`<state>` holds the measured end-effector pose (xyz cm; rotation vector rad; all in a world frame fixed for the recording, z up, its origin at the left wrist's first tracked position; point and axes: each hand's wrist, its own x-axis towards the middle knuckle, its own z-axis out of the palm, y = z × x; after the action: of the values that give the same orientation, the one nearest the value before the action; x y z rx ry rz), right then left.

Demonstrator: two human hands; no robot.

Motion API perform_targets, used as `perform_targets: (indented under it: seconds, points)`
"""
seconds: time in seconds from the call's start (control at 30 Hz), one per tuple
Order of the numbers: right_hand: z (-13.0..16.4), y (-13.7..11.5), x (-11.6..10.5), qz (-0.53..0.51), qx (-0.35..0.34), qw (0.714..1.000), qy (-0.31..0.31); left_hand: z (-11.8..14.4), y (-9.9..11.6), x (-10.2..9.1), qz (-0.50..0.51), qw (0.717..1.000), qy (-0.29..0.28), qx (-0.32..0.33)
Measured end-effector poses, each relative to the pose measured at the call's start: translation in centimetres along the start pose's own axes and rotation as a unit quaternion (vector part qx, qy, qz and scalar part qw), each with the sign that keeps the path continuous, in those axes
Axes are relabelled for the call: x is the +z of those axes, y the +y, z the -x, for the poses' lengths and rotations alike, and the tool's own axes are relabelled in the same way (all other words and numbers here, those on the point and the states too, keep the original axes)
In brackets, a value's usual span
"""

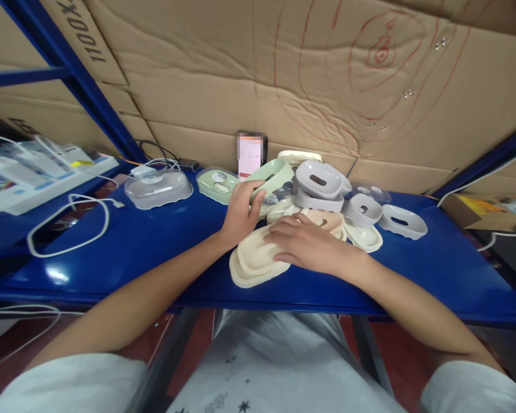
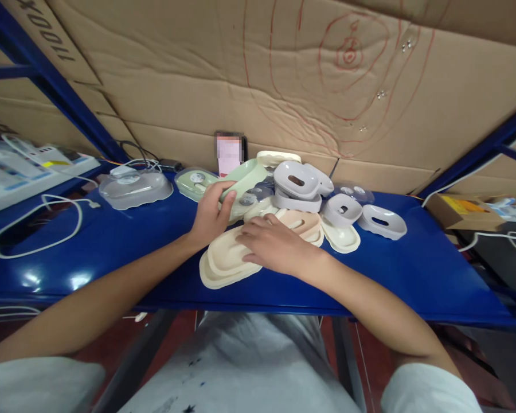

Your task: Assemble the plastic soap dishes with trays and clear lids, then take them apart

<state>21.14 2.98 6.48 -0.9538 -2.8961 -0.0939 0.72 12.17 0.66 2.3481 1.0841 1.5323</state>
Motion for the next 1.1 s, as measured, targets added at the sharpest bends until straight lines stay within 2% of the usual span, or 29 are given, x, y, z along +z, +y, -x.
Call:
perform_targets:
  seconds: [0.13,0.2,0.3,0.37,0.4,0.47,0.53,0.57,0.63,0.7,0.8,0.87,0.93,1.0,1.1]
  points:
    - [1.0,0.7,1.2,-0.009,0.006,1.0,0.026,-0.2,0.7,-0.5,0.003,1.0,-0.009,0.026]
    - [1.4,1.0,1.1,-0.004,0.01,0.999,0.039,-0.9,1.2,-1.1,0.0,0.999,-0.01,0.051]
    - [3.4,2.0,-0.7,-0.015,0.036,0.995,0.096,-3.3,2.3,-1.9,-0.004,0.992,-0.037,0.121]
    - [6.3,3.7,-2.6,-0.025,0.081,0.985,0.149,-6.1,3.5,-1.6,-0.013,0.983,-0.082,0.165]
    - [8.2,5.0,-3.6,-0.026,0.117,0.978,0.172,-7.7,4.2,-1.0,-0.024,0.978,-0.106,0.177]
    - [12.5,8.5,-5.1,-0.013,0.234,0.947,0.219,-11.1,5.8,0.9,-0.057,0.968,-0.142,0.199]
    - [16.5,12.6,-5.6,-0.022,0.359,0.902,0.239,-14.0,7.5,3.7,-0.093,0.956,-0.18,0.214]
    - [18.1,14.6,-5.4,-0.023,0.391,0.888,0.242,-15.1,8.4,5.3,-0.109,0.948,-0.208,0.217]
    - [20.1,18.2,-4.5,-0.032,0.424,0.874,0.237,-16.5,9.9,8.1,-0.142,0.929,-0.259,0.221]
    - [20.6,20.7,-2.9,-0.046,0.433,0.87,0.23,-17.0,11.2,10.3,-0.161,0.915,-0.288,0.23]
    - [19.8,22.3,-0.4,-0.068,0.43,0.871,0.226,-16.8,12.1,11.3,-0.169,0.911,-0.298,0.23]
    - [19.3,22.4,0.9,-0.077,0.427,0.871,0.232,-16.3,12.0,10.4,-0.169,0.911,-0.298,0.231]
    - [19.1,22.3,1.6,-0.079,0.427,0.867,0.244,-14.9,11.3,8.1,-0.162,0.908,-0.305,0.239]
    - [19.3,22.3,2.1,-0.076,0.433,0.862,0.254,-12.0,10.2,4.4,-0.146,0.904,-0.315,0.249]
    - [19.5,22.2,2.2,-0.07,0.449,0.851,0.263,-4.8,8.1,-2.4,-0.101,0.909,-0.333,0.228]
